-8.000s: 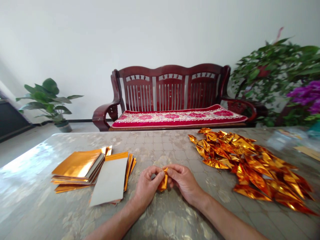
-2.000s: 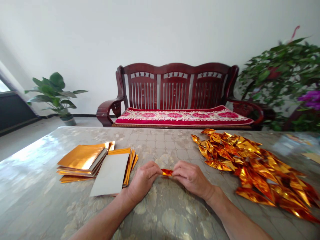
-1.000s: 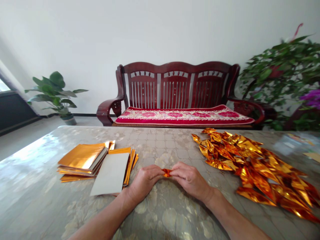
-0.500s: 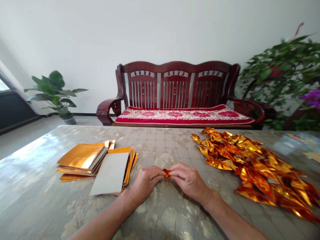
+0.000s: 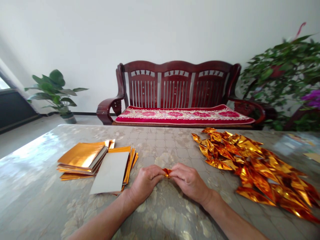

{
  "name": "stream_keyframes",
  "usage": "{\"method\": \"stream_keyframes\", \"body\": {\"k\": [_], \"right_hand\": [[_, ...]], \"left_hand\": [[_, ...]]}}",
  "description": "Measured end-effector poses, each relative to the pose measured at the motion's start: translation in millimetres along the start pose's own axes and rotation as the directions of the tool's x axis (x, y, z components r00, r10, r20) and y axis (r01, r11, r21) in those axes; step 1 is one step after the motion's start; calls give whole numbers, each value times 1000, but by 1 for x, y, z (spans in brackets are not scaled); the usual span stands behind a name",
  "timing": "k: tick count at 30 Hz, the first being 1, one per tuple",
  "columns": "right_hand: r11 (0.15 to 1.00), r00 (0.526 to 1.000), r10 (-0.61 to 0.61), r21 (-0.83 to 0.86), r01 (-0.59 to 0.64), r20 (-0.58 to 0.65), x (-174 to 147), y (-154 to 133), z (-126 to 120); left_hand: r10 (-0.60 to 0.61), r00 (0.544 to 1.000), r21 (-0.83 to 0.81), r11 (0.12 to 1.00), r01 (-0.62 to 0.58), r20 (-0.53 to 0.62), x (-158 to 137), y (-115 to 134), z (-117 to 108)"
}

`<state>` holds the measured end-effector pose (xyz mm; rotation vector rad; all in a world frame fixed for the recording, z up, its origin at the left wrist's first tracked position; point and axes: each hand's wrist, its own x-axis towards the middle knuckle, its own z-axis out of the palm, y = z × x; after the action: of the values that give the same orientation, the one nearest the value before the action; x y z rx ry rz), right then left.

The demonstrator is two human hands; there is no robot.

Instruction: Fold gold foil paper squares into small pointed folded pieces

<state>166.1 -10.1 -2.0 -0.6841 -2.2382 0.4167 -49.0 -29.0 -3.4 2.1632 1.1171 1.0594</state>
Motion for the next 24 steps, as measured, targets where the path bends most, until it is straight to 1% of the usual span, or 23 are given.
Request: {"method": "stream_keyframes", "body": {"k": [7,12,15,19,21,24], "right_hand": [[1000,998,10,-10,-11,-56,0,-5,4],[1000,997,7,-1,-8,-78,-1,-6,5],[1000,996,-4,15,6,-84,-1,-8,5],[1000,996,-8,29,11,-94,0,-10,4],[999,996,-10,38,14,-94,0,-10,3],[999,996,-16,46,21,-92,1,-11,3]], "left_hand": [[85,996,11,996,-85,0,-2,1,0],[127,992,64,990,-128,19,-4,2,3],[100,995,31,994,-100,0,-3,3,4],[17,999,-3,1000,-17,-29,0,5,3],[-22,999,-8,1000,22,-29,0,5,2],[-31,999,-28,999,30,-10,-1,4,2]]}}
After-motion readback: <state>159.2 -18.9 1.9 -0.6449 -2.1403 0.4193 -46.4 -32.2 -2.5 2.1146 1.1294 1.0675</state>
